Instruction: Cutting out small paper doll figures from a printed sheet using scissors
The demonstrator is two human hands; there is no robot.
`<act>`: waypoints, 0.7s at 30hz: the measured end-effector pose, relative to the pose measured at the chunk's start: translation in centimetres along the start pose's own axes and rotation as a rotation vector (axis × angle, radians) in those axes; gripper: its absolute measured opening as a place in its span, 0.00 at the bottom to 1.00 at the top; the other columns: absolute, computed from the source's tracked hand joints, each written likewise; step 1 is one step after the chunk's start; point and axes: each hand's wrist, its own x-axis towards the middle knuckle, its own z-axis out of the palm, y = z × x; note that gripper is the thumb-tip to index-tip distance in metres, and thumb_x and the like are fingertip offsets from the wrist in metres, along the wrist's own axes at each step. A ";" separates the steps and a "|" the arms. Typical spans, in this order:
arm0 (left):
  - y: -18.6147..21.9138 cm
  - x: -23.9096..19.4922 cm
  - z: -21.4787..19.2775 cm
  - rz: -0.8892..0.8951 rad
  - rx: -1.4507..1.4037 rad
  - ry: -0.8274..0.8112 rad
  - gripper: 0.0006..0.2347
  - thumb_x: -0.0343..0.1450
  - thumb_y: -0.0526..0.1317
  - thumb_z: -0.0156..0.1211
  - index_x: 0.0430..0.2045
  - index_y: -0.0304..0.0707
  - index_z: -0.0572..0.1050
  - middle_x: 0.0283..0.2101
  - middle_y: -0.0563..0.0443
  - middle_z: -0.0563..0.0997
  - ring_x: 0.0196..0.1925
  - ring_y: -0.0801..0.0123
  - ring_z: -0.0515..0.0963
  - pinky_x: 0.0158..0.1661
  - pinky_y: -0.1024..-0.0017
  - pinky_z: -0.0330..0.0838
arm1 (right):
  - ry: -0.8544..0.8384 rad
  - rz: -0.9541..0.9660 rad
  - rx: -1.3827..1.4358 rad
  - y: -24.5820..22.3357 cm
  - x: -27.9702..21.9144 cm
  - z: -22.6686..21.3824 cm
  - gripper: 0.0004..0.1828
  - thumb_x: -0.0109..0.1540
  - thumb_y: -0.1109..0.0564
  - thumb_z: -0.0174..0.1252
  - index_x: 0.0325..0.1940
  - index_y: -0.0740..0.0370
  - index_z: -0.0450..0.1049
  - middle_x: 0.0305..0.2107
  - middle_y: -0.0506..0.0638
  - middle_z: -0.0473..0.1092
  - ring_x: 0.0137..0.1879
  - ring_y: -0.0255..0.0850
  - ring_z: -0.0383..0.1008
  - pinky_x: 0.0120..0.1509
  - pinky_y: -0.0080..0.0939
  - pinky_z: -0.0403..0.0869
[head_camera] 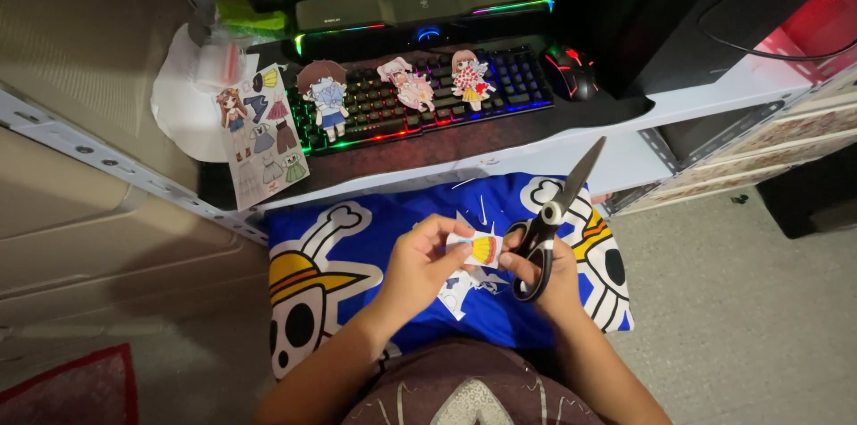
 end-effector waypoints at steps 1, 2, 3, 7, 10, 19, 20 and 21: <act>0.1 -0.2 0.0 -0.001 0.000 -0.001 0.10 0.69 0.26 0.65 0.43 0.26 0.79 0.36 0.35 0.85 0.34 0.68 0.85 0.36 0.71 0.86 | 0.001 0.001 0.000 -0.2 0.0 0.3 0.12 0.50 0.74 0.69 0.34 0.72 0.74 0.23 0.62 0.75 0.27 0.47 0.77 0.36 0.43 0.77; 0.2 -0.4 -0.1 0.016 0.087 0.038 0.09 0.67 0.28 0.69 0.40 0.30 0.82 0.34 0.39 0.85 0.31 0.72 0.84 0.33 0.74 0.84 | 0.002 -0.004 0.046 -0.4 0.0 0.6 0.12 0.50 0.76 0.68 0.34 0.73 0.74 0.22 0.63 0.74 0.26 0.49 0.77 0.35 0.44 0.78; 0.3 -0.6 -0.1 0.034 0.173 0.077 0.08 0.66 0.29 0.72 0.36 0.33 0.84 0.32 0.44 0.85 0.29 0.75 0.84 0.30 0.78 0.82 | 0.003 -0.009 0.092 -0.6 0.1 0.9 0.13 0.49 0.77 0.67 0.34 0.74 0.73 0.22 0.64 0.73 0.25 0.50 0.77 0.34 0.45 0.78; 2.8 -1.1 -0.7 0.085 0.334 0.058 0.07 0.65 0.31 0.73 0.34 0.38 0.87 0.25 0.50 0.83 0.24 0.78 0.77 0.27 0.81 0.77 | -0.024 -0.041 0.094 -1.9 1.0 1.6 0.13 0.50 0.77 0.66 0.34 0.74 0.73 0.23 0.64 0.73 0.27 0.48 0.76 0.36 0.44 0.77; 4.5 -1.4 -0.9 0.142 0.294 -0.015 0.05 0.68 0.29 0.68 0.35 0.32 0.85 0.25 0.42 0.82 0.25 0.75 0.77 0.25 0.78 0.78 | -0.018 -0.093 0.019 -2.2 1.3 1.9 0.11 0.53 0.74 0.67 0.36 0.74 0.73 0.21 0.63 0.73 0.27 0.45 0.76 0.37 0.41 0.75; 7.1 -1.6 -1.1 0.378 0.319 0.001 0.10 0.76 0.32 0.55 0.48 0.29 0.80 0.50 0.43 0.81 0.50 0.66 0.82 0.47 0.79 0.78 | -0.661 -0.050 -0.061 -0.5 -1.9 0.6 0.27 0.68 0.31 0.54 0.54 0.54 0.69 0.40 0.47 0.73 0.45 0.39 0.77 0.51 0.37 0.79; 7.3 -1.6 -0.9 0.400 0.336 0.021 0.10 0.77 0.33 0.53 0.49 0.29 0.79 0.51 0.42 0.81 0.53 0.63 0.82 0.52 0.76 0.78 | -0.696 -0.001 -0.064 -1.2 -2.3 1.3 0.31 0.66 0.26 0.54 0.53 0.55 0.69 0.40 0.48 0.72 0.46 0.40 0.76 0.53 0.40 0.77; 7.6 -1.6 -0.8 0.422 0.354 0.042 0.11 0.78 0.34 0.51 0.50 0.28 0.79 0.52 0.41 0.81 0.56 0.60 0.82 0.57 0.72 0.78 | -0.730 0.047 -0.066 -1.9 -2.6 1.9 0.36 0.65 0.22 0.55 0.52 0.56 0.69 0.40 0.49 0.71 0.46 0.41 0.74 0.55 0.42 0.75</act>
